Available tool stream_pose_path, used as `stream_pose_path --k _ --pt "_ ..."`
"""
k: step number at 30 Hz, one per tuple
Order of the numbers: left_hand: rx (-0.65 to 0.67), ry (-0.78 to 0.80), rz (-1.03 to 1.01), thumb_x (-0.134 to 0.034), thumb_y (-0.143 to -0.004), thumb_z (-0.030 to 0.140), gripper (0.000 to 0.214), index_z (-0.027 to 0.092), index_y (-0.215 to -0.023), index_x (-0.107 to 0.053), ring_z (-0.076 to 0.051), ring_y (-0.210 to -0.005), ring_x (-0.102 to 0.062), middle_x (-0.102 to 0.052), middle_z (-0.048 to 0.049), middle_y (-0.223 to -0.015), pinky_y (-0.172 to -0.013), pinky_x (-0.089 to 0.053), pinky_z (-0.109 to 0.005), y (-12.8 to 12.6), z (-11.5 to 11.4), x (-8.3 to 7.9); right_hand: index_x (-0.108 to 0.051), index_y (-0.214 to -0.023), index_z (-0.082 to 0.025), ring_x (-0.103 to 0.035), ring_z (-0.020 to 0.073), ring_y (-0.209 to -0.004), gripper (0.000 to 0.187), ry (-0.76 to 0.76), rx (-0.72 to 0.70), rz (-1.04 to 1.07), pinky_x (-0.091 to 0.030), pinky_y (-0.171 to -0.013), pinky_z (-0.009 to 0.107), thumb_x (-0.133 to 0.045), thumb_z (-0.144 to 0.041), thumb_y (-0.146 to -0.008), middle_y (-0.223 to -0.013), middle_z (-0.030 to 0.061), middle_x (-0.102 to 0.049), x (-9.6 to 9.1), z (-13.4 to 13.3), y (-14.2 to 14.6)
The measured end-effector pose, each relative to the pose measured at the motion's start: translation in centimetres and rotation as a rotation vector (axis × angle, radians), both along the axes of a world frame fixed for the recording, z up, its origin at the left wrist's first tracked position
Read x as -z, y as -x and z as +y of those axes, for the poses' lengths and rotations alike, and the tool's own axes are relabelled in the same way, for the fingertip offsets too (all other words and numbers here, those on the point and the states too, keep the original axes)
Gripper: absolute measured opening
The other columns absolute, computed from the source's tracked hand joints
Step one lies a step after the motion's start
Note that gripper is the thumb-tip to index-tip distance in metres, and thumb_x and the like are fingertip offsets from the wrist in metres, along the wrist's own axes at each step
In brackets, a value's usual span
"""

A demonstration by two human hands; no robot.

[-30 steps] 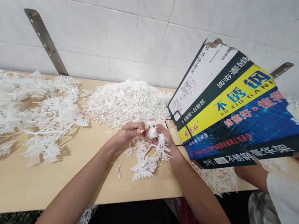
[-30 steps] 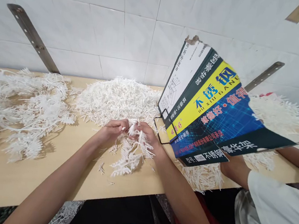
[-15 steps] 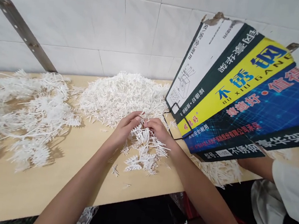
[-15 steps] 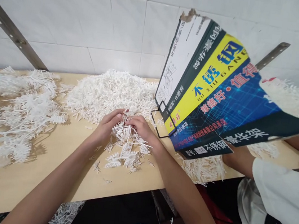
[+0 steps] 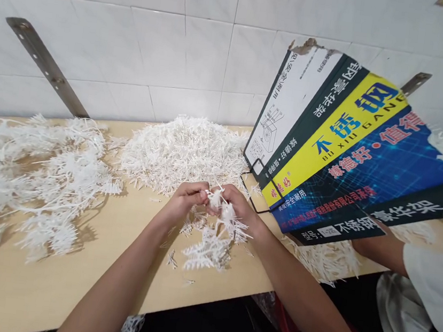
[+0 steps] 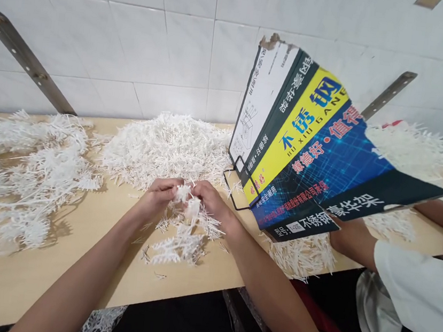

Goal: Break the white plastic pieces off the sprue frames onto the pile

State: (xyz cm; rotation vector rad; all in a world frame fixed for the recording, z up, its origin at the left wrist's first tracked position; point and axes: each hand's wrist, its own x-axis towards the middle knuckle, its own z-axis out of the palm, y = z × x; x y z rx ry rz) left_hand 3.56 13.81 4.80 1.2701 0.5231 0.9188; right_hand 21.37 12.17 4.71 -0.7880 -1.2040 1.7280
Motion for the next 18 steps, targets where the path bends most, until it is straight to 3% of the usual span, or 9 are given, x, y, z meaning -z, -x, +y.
stream_pose_path --k 3,5,7,12,15,18 --pt "0.092 0.082 -0.21 -0.087 -0.069 0.053 0.047 0.018 -0.055 -0.058 -0.015 -0.056 -0.052 -0.047 -0.0007 -0.064 -0.053 -0.049 -0.033 -0.1 -0.2 0.3 -0.041 -0.055 -0.025 -0.035 0.0127 -0.041 0.037 -0.033 -0.078 0.188 -0.04 -0.048 0.031 -0.063 -0.049 -0.074 -0.043 -0.0061 -0.035 0.4 -0.6 0.0" --pt "0.03 0.095 -0.311 -0.088 -0.068 0.05 0.048 0.018 -0.053 -0.055 -0.013 -0.054 -0.045 -0.041 0.0015 -0.059 -0.053 -0.047 -0.03 0.0 -0.2 0.2 -0.037 -0.055 -0.026 -0.031 0.0121 -0.04 0.045 -0.05 0.02 0.225 -0.042 -0.05 0.032 -0.063 -0.058 -0.075 -0.042 -0.0079 -0.029 0.6 -0.5 0.2" --pt "-0.07 0.127 -0.335 -0.085 -0.073 0.047 0.041 0.018 -0.059 -0.06 -0.012 -0.055 -0.043 -0.043 0.0016 -0.059 -0.055 -0.045 -0.028 0.0 -0.1 0.0 -0.043 -0.058 -0.025 -0.033 0.0117 -0.043 0.044 -0.047 0.119 0.164 -0.041 -0.05 0.031 -0.068 -0.056 -0.075 -0.046 -0.0069 -0.035 0.7 -0.2 0.5" --pt "-0.378 0.137 -0.082 -0.08 -0.08 0.038 0.022 0.018 -0.086 -0.072 -0.017 -0.074 -0.062 -0.068 -0.0037 -0.086 -0.071 -0.048 -0.029 -0.4 0.5 0.1 -0.055 -0.065 -0.021 -0.042 0.0116 -0.051 0.036 -0.13 0.26 -0.094 -0.033 -0.052 0.026 -0.074 -0.046 -0.082 -0.056 -0.005 -0.046 0.5 0.8 0.9" --pt "-0.401 0.136 -0.011 -0.07 -0.088 0.052 0.041 0.021 -0.114 -0.074 -0.023 -0.088 -0.068 -0.074 -0.0064 -0.1 -0.082 -0.051 -0.034 -0.4 0.7 0.3 -0.055 -0.066 -0.02 -0.046 0.0124 -0.056 0.037 -0.292 0.329 -0.272 -0.036 -0.059 0.027 -0.067 -0.046 -0.09 -0.059 -0.0043 -0.049 0.3 0.8 0.8" --pt "-0.349 0.021 0.148 -0.067 -0.09 0.059 0.047 0.019 -0.112 -0.077 -0.027 -0.098 -0.069 -0.076 -0.0091 -0.105 -0.089 -0.05 -0.036 -0.1 0.6 0.2 -0.06 -0.073 -0.019 -0.047 0.013 -0.062 0.03 -0.434 0.364 -0.431 -0.036 -0.063 0.026 -0.061 -0.039 -0.095 -0.064 -0.0038 -0.053 0.1 0.6 0.6"
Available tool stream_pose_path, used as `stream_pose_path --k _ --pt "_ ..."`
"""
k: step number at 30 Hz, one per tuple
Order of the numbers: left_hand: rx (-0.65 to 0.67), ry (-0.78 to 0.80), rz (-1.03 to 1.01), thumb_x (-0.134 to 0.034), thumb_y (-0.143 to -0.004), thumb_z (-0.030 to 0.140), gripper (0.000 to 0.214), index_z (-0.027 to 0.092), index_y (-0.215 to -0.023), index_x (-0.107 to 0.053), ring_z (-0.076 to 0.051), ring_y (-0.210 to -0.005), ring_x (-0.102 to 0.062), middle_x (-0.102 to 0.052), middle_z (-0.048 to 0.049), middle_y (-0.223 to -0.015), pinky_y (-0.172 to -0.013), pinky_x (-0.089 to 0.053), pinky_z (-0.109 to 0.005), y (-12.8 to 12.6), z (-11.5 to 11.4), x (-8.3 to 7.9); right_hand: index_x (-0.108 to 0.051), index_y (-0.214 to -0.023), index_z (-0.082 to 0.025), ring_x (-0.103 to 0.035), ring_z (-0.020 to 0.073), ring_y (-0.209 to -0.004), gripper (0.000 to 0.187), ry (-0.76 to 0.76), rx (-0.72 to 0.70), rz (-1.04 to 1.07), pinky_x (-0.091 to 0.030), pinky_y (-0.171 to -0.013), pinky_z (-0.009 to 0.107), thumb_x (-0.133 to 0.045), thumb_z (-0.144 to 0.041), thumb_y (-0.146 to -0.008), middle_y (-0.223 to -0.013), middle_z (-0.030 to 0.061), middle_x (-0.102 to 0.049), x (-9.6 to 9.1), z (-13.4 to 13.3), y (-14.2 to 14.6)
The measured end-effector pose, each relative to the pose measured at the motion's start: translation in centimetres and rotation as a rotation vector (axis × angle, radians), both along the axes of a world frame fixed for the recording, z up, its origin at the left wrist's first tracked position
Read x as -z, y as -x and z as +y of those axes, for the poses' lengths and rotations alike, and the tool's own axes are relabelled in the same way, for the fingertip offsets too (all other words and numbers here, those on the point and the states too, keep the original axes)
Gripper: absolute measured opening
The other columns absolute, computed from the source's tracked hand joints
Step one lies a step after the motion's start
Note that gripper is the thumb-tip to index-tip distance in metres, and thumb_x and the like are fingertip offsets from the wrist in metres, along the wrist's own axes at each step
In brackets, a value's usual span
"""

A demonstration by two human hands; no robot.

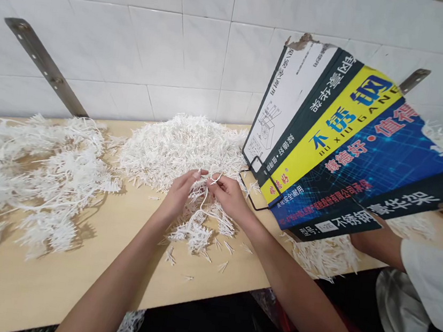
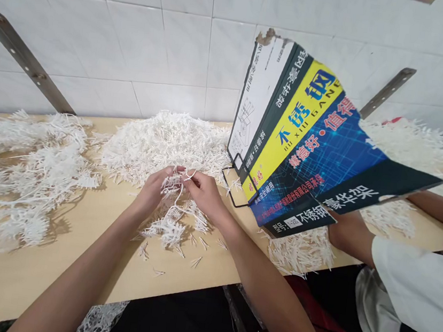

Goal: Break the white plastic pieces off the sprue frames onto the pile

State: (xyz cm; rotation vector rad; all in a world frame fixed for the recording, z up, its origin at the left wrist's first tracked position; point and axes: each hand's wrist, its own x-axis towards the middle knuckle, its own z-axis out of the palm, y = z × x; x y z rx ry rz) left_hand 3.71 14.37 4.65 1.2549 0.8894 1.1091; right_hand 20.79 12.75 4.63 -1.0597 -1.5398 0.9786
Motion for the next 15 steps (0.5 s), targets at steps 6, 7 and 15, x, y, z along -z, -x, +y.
stream_pose_path --k 6,7,15 --pt "0.08 -0.172 0.22 -0.078 -0.084 0.051 0.036 0.018 -0.099 -0.082 -0.025 -0.095 -0.067 -0.078 -0.0084 -0.102 -0.085 -0.048 -0.033 0.8 0.2 0.0 -0.063 -0.078 -0.019 -0.047 0.0139 -0.064 0.02 -0.101 0.084 -0.236 -0.033 -0.065 0.026 -0.057 -0.029 -0.094 -0.065 -0.0039 -0.052 -0.1 -0.2 -0.2" --pt "0.065 -0.171 0.24 -0.079 -0.083 0.05 0.035 0.018 -0.097 -0.082 -0.024 -0.091 -0.066 -0.078 -0.0077 -0.098 -0.082 -0.047 -0.032 1.0 0.3 0.1 -0.062 -0.077 -0.019 -0.046 0.0139 -0.064 0.022 -0.117 0.085 -0.261 -0.032 -0.065 0.026 -0.056 -0.03 -0.094 -0.064 -0.0039 -0.051 -0.1 -0.3 -0.2" --pt "0.089 -0.084 0.188 -0.085 -0.075 0.039 0.028 0.016 -0.067 -0.072 -0.014 -0.06 -0.051 -0.061 -0.0001 -0.062 -0.058 -0.036 -0.027 1.4 0.5 -0.4 -0.052 -0.068 -0.021 -0.038 0.0124 -0.056 0.034 0.047 0.026 0.029 -0.029 -0.058 0.027 -0.063 -0.042 -0.092 -0.057 -0.0058 -0.041 -0.1 -0.7 0.7"
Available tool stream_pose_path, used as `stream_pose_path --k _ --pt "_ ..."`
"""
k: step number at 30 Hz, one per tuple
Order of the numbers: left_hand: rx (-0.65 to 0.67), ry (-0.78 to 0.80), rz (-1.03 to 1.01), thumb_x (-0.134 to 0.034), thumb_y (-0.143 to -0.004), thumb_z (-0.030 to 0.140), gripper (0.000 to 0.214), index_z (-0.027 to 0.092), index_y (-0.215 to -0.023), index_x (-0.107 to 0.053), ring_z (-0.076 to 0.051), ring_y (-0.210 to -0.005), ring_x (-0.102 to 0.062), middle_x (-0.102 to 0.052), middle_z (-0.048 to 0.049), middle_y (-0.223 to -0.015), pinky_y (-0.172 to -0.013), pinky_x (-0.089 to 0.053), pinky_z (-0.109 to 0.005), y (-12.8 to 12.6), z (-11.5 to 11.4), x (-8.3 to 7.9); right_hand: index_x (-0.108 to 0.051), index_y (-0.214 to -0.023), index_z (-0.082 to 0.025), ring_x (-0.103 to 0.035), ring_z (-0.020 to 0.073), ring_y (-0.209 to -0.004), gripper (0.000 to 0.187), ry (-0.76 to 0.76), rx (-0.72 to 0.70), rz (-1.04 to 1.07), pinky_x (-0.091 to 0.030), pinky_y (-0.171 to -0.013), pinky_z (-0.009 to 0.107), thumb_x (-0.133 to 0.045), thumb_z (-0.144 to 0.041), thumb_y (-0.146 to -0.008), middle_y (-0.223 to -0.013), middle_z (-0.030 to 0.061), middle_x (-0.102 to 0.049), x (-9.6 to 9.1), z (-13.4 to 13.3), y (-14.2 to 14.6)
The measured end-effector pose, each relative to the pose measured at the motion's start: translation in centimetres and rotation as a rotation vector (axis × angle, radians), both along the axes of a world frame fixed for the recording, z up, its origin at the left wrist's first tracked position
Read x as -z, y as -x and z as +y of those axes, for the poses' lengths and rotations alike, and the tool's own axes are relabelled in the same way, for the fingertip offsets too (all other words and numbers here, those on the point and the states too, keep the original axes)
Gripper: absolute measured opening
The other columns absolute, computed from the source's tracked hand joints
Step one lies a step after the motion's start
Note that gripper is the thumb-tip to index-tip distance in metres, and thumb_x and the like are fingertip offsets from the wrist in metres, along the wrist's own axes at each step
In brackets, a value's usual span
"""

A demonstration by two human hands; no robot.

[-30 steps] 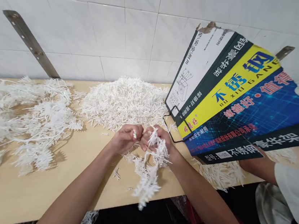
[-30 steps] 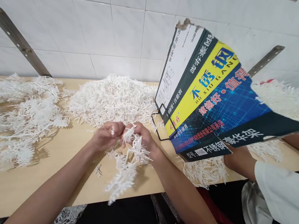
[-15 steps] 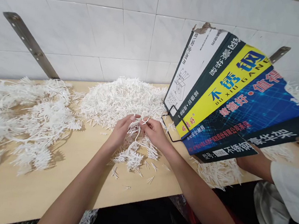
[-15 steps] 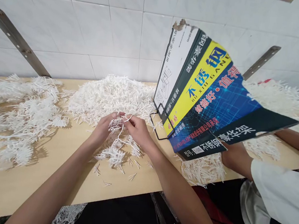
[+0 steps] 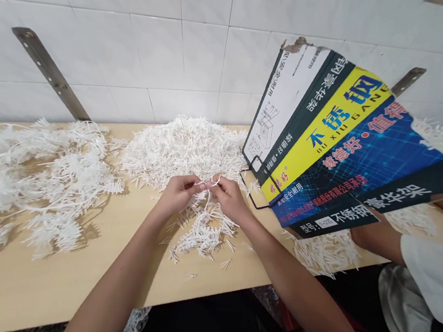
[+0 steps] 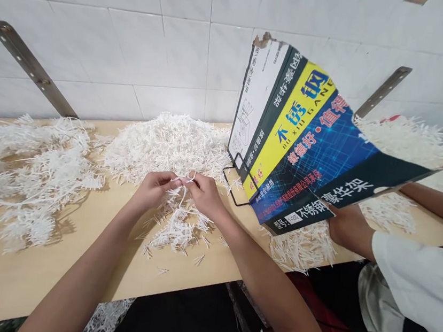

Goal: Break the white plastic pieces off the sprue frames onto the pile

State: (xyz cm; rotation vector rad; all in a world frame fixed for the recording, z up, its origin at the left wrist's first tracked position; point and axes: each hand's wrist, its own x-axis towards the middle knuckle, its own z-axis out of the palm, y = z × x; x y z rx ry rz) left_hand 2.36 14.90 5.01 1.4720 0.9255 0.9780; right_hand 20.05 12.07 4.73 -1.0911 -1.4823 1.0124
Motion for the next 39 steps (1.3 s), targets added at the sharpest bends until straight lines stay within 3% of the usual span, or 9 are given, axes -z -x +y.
stream_pose_path --k 4,7,13,17,20,26,30,33,39 --pt "0.01 0.301 -0.449 -0.086 -0.07 0.039 0.031 0.017 -0.067 -0.064 -0.014 -0.055 -0.052 -0.057 0.0005 -0.059 -0.057 -0.043 -0.028 -1.8 -1.3 0.3 -0.05 -0.067 -0.022 -0.026 0.0086 -0.045 0.039 0.24 -0.092 0.555 -0.027 -0.047 0.024 -0.077 -0.049 -0.077 -0.053 -0.0096 -0.031 -0.2 -0.2 0.6" --pt "0.007 0.313 -0.559 -0.087 -0.066 0.042 0.037 0.018 -0.067 -0.058 -0.011 -0.054 -0.048 -0.053 0.0023 -0.061 -0.056 -0.044 -0.027 -2.8 -2.2 0.7 -0.051 -0.066 -0.021 -0.018 0.0057 -0.04 0.043 0.354 -0.229 0.681 -0.021 -0.038 0.023 -0.082 -0.051 -0.071 -0.051 -0.0104 -0.03 -0.7 -0.4 0.1" --pt "-0.06 0.279 -0.736 -0.083 -0.068 0.024 0.035 0.021 -0.099 -0.068 -0.016 -0.082 -0.063 -0.067 -0.0034 -0.1 -0.073 -0.054 -0.028 -2.6 -1.9 0.0 -0.058 -0.074 -0.02 -0.042 0.0082 -0.048 0.036 0.219 0.041 0.594 -0.034 -0.043 0.021 -0.082 -0.047 -0.076 -0.06 -0.0055 -0.048 -0.6 0.2 -0.2" --pt "-0.048 0.199 -0.64 -0.076 -0.082 0.044 0.044 0.025 -0.12 -0.067 -0.024 -0.109 -0.064 -0.063 -0.0087 -0.132 -0.082 -0.056 -0.033 -2.0 -1.3 -0.6 -0.062 -0.079 -0.02 -0.049 0.0104 -0.052 0.029 0.088 0.086 0.456 -0.044 -0.053 0.025 -0.076 -0.044 -0.084 -0.065 -0.0037 -0.057 0.1 0.6 0.2" --pt "-0.018 0.127 -0.474 -0.071 -0.088 0.052 0.045 0.024 -0.123 -0.069 -0.025 -0.106 -0.064 -0.067 -0.0099 -0.126 -0.079 -0.055 -0.032 -1.9 -1.2 -0.2 -0.068 -0.089 -0.02 -0.053 0.012 -0.055 0.023 0.018 0.132 0.382 -0.046 -0.058 0.027 -0.074 -0.042 -0.086 -0.069 -0.0023 -0.061 0.1 0.6 0.1" --pt "-0.045 0.086 -0.332 -0.081 -0.077 0.03 0.033 0.022 -0.109 -0.077 -0.016 -0.074 -0.063 -0.074 -0.0033 -0.093 -0.074 -0.051 -0.031 -1.6 -0.8 1.0 -0.072 -0.103 -0.022 -0.058 0.0147 -0.066 0.02 -0.054 0.207 0.241 -0.049 -0.065 0.028 -0.067 -0.037 -0.09 -0.081 0.0 -0.067 -0.2 0.1 0.1" --pt "-0.017 0.127 -0.406 -0.073 -0.077 0.033 0.029 0.02 -0.103 -0.079 -0.025 -0.092 -0.069 -0.076 -0.0075 -0.104 -0.08 -0.054 -0.036 -1.4 -0.6 0.8 -0.072 -0.106 -0.023 -0.06 0.0169 -0.072 0.021 -0.084 0.229 0.128 -0.049 -0.066 0.028 -0.061 -0.035 -0.093 -0.093 0.0031 -0.071 0.2 0.1 0.0" --pt "-0.052 0.038 -0.357 -0.063 -0.089 0.045 0.033 0.02 -0.101 -0.081 -0.029 -0.113 -0.065 -0.075 -0.0107 -0.117 -0.091 -0.052 -0.038 -1.4 -0.8 0.5 -0.072 -0.109 -0.023 -0.063 0.0191 -0.076 0.023 -0.16 0.269 -0.062 -0.048 -0.068 0.029 -0.053 -0.031 -0.098 -0.097 0.0046 -0.072 0.4 0.2 -0.4" --pt "-0.159 -0.13 -0.209 -0.081 -0.083 0.04 0.026 0.023 -0.103 -0.076 -0.022 -0.099 -0.067 -0.074 -0.0062 -0.105 -0.09 -0.05 -0.032 -2.0 -1.5 0.6 -0.07 -0.114 -0.022 -0.067 0.0253 -0.104 0.037 -0.413 0.27 -0.401 -0.048 -0.094 0.036 -0.04 -0.011 -0.094 -0.113 0.0092 -0.073 0.2 0.1 -1.0"
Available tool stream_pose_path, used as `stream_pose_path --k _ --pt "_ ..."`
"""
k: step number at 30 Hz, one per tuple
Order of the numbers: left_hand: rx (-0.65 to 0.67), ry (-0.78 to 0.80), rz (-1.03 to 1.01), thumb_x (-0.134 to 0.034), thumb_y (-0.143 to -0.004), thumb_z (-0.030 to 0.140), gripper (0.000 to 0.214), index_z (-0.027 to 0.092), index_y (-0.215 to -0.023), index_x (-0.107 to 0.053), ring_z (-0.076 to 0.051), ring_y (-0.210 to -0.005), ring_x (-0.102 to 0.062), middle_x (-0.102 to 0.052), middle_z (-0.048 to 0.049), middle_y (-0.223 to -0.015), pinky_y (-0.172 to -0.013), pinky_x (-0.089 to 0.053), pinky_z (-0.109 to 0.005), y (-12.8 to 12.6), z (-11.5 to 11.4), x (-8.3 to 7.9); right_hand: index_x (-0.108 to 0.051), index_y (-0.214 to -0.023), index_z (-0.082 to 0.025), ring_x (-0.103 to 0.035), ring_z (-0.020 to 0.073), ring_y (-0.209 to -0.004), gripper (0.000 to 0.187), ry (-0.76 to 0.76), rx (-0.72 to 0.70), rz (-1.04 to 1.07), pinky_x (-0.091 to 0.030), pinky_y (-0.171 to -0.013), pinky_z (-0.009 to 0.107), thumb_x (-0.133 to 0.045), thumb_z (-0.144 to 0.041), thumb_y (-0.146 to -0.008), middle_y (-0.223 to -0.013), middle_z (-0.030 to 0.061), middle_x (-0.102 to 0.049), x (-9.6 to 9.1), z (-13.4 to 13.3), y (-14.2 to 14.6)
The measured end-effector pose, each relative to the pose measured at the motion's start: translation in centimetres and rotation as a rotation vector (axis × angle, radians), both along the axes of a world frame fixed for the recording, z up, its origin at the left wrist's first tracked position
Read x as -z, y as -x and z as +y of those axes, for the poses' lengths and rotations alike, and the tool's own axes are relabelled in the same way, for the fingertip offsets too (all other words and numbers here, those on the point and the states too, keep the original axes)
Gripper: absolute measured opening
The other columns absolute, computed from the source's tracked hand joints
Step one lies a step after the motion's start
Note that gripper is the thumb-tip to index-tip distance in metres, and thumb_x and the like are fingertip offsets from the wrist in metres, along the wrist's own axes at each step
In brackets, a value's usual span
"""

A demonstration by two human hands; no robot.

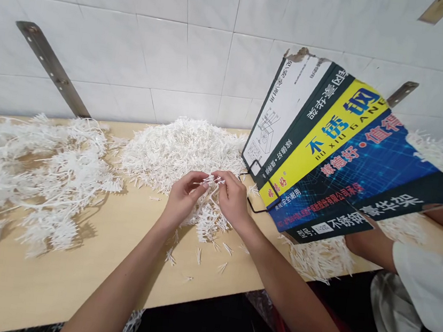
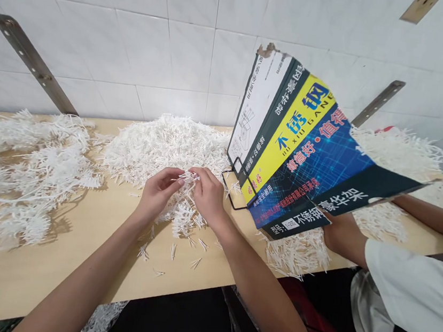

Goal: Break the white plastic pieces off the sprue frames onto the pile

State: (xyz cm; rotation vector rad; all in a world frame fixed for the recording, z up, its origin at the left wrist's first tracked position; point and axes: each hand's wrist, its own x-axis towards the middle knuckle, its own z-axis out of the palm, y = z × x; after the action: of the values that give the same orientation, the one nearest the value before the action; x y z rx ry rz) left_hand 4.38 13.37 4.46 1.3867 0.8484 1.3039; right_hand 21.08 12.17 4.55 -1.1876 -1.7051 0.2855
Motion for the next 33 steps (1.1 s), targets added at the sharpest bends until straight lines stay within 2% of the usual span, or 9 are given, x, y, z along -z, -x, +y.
stream_pose_path --k 3,6,10,14,18,22,25,29,33 --pt "0.037 0.076 -0.029 -0.078 -0.087 0.044 0.031 0.023 -0.109 -0.074 -0.021 -0.098 -0.067 -0.073 -0.0059 -0.109 -0.086 -0.052 -0.03 -0.6 -0.2 0.3 -0.067 -0.117 -0.023 -0.067 0.0254 -0.106 0.031 0.013 0.006 -0.021 -0.048 -0.093 0.035 -0.041 -0.017 -0.1 -0.113 0.0088 -0.074 0.2 0.0 0.2" --pt "0.094 0.166 -0.115 -0.068 -0.092 0.057 0.04 0.022 -0.111 -0.074 -0.019 -0.096 -0.065 -0.072 -0.007 -0.114 -0.082 -0.053 -0.028 -1.2 -0.3 0.7 -0.064 -0.121 -0.024 -0.069 0.0244 -0.094 0.028 0.071 0.019 0.012 -0.049 -0.086 0.033 -0.041 -0.026 -0.105 -0.109 0.0075 -0.075 0.7 0.0 0.5" --pt "0.116 0.295 -0.272 -0.07 -0.086 0.068 0.052 0.017 -0.097 -0.074 -0.015 -0.079 -0.061 -0.067 -0.0047 -0.091 -0.072 -0.054 -0.027 -1.6 -0.2 1.1 -0.063 -0.121 -0.024 -0.068 0.0237 -0.081 0.027 0.104 0.083 -0.006 -0.045 -0.076 0.031 -0.041 -0.031 -0.107 -0.102 0.0075 -0.075 1.1 0.0 1.0" --pt "0.014 0.281 -0.235 -0.074 -0.084 0.067 0.05 0.017 -0.082 -0.069 -0.012 -0.063 -0.053 -0.054 0.0017 -0.068 -0.061 -0.051 -0.025 -1.7 -0.4 0.9 -0.064 -0.113 -0.024 -0.065 0.023 -0.072 0.025 0.121 0.108 -0.057 -0.041 -0.07 0.03 -0.042 -0.036 -0.108 -0.083 0.0052 -0.072 1.1 -0.4 1.4" --pt "-0.023 0.316 -0.201 -0.064 -0.088 0.073 0.059 0.017 -0.068 -0.062 -0.01 -0.047 -0.045 -0.05 0.0021 -0.055 -0.045 -0.035 -0.024 -1.9 -0.9 0.6 -0.065 -0.107 -0.023 -0.063 0.022 -0.071 0.023 0.029 0.053 -0.074 -0.041 -0.072 0.03 -0.045 -0.034 -0.107 -0.08 0.0057 -0.071 1.1 -0.9 1.7" --pt "-0.001 0.408 -0.191 -0.062 -0.086 0.077 0.064 0.018 -0.062 -0.058 -0.01 -0.039 -0.042 -0.049 0.0015 -0.048 -0.039 -0.028 -0.025 -2.0 -1.3 0.4 -0.064 -0.095 -0.022 -0.061 0.021 -0.069 0.026 -0.102 0.004 -0.145 -0.041 -0.071 0.031 -0.047 -0.037 -0.108 -0.074 0.0062 -0.068 1.3 -1.1 2.0" --pt "-0.082 0.422 -0.171 -0.061 -0.086 0.079 0.066 0.021 -0.057 -0.048 -0.009 -0.037 -0.036 -0.039 0.0044 -0.044 -0.039 -0.024 -0.024 -2.1 -1.7 0.3 -0.058 -0.083 -0.022 -0.058 0.0207 -0.068 0.035 -0.122 0.049 -0.152 -0.04 -0.069 0.031 -0.045 -0.042 -0.108 -0.073 0.0071 -0.065 1.2 -1.3 2.5" --pt "-0.237 0.303 -0.106 -0.061 -0.088 0.074 0.066 0.023 -0.057 -0.032 -0.008 -0.044 -0.026 -0.026 0.0072 -0.05 -0.043 -0.022 -0.024 -2.1 -2.1 0.0 -0.056 -0.078 -0.022 -0.058 0.0203 -0.065 0.045 0.055 0.085 -0.033 -0.039 -0.066 0.031 -0.039 -0.051 -0.107 -0.068 0.0053 -0.063 0.8 -1.7 3.2" --pt "-0.323 0.155 -0.033 -0.061 -0.092 0.068 0.065 0.023 -0.058 -0.028 -0.009 -0.051 -0.026 -0.026 0.0057 -0.054 -0.048 -0.022 -0.026 -1.8 -2.2 -0.3 -0.049 -0.064 -0.022 -0.05 0.0168 -0.054 0.057 0.32 -0.058 0.1 -0.035 -0.06 0.031 -0.04 -0.062 -0.104 -0.051 -0.0004 -0.049 0.7 -1.9 3.8"
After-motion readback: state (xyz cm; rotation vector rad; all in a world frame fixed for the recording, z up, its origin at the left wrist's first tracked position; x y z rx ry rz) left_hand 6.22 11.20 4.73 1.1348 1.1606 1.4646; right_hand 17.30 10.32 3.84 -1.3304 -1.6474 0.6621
